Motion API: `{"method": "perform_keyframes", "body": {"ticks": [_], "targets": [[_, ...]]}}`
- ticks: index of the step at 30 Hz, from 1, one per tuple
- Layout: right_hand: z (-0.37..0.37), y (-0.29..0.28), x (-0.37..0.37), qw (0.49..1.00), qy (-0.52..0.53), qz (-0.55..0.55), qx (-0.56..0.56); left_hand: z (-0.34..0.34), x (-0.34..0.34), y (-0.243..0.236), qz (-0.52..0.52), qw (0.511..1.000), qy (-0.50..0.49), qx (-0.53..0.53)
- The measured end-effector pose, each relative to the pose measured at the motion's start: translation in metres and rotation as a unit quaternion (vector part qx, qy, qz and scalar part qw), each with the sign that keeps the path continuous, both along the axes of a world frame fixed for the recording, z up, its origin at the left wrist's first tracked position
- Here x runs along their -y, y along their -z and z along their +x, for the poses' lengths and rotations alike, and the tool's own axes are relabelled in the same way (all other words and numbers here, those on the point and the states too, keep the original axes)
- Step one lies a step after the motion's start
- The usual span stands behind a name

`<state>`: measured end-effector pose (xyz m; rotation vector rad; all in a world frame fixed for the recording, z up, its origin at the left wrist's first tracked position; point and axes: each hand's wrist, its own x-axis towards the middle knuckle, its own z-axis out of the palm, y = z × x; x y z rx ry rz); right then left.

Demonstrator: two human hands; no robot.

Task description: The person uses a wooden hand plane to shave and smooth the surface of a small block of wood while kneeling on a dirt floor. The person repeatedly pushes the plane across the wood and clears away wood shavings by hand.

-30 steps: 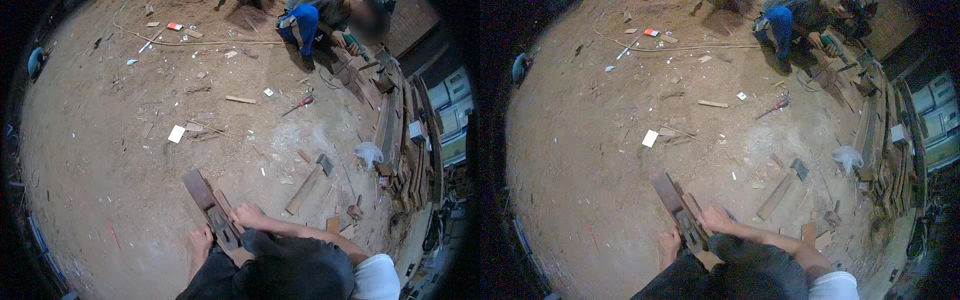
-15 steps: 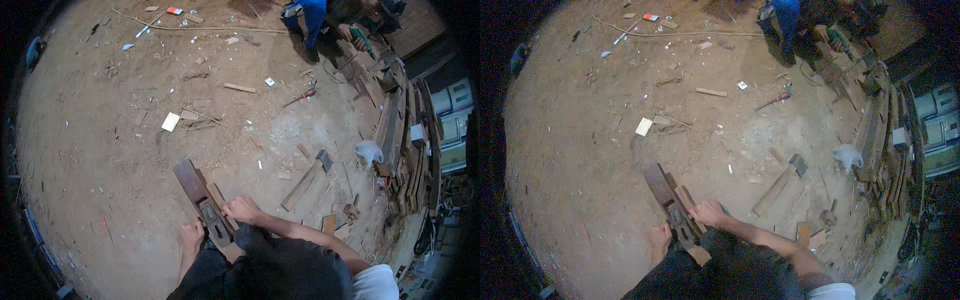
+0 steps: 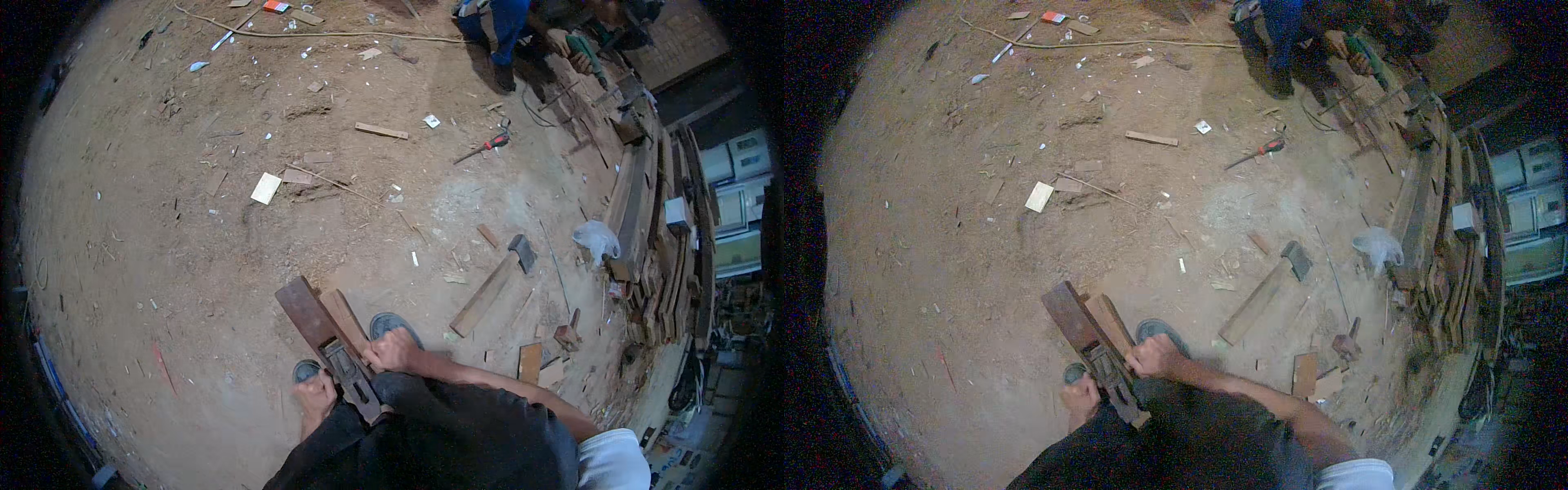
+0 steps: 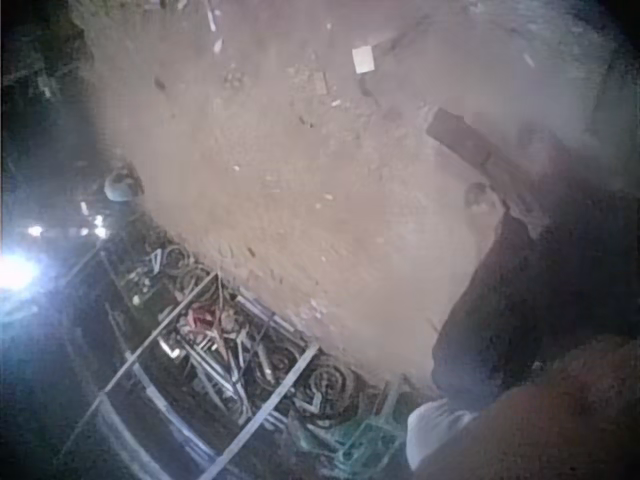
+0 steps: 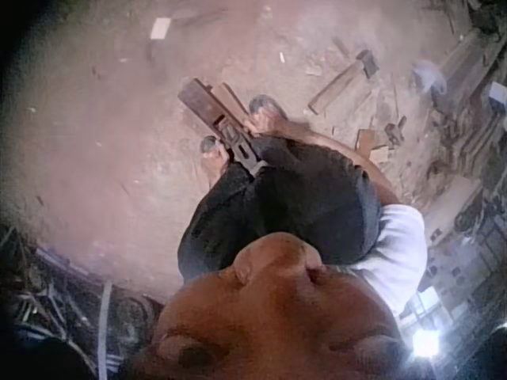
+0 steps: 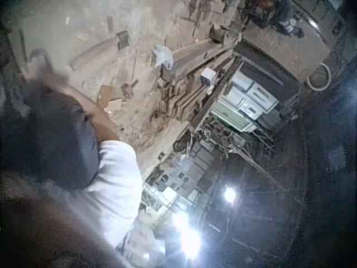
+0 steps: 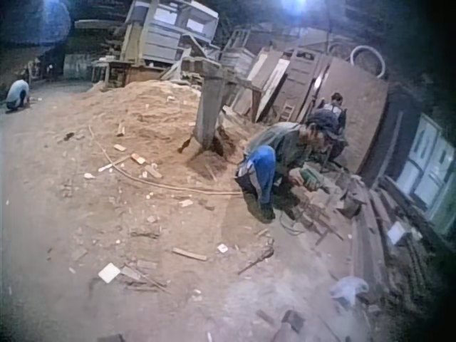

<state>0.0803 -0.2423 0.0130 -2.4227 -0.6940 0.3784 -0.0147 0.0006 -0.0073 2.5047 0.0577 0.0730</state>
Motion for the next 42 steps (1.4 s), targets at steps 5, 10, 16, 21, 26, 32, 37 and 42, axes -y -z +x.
{"method": "perform_keyframes", "body": {"ticks": [5, 10, 16, 21, 26, 32, 37, 42], "targets": [[-0.019, -0.013, 0.019, 0.995, -0.062, -0.054, -0.063, 0.000, 0.004, -0.015, 0.058, 0.997, 0.035, 0.024], [0.035, -0.002, -0.029, 0.998, 0.007, -0.063, 0.018, 0.046, -0.030, 0.006, 0.113, 0.993, 0.000, 0.038], [0.096, 0.013, -0.040, 0.998, 0.054, -0.010, -0.004, 0.138, -0.035, -0.042, 0.041, 0.998, 0.016, -0.042], [0.037, -0.002, -0.018, 0.988, -0.069, -0.115, 0.083, 0.062, -0.024, -0.009, 0.007, 1.000, 0.012, 0.013], [-0.005, -0.006, 0.003, 0.995, 0.007, -0.102, -0.022, 0.019, 0.007, -0.020, -0.016, 1.000, -0.020, -0.009], [0.091, 0.002, -0.039, 0.992, 0.099, -0.060, 0.049, 0.130, -0.020, -0.025, 0.086, 0.995, -0.035, 0.020], [0.135, -0.020, -0.050, 0.996, 0.085, -0.019, 0.011, 0.157, -0.039, -0.016, 0.004, 0.999, -0.038, -0.034], [0.067, 0.009, -0.012, 0.993, 0.029, -0.107, 0.030, 0.095, -0.010, -0.029, -0.001, 0.999, -0.025, -0.036]]}}
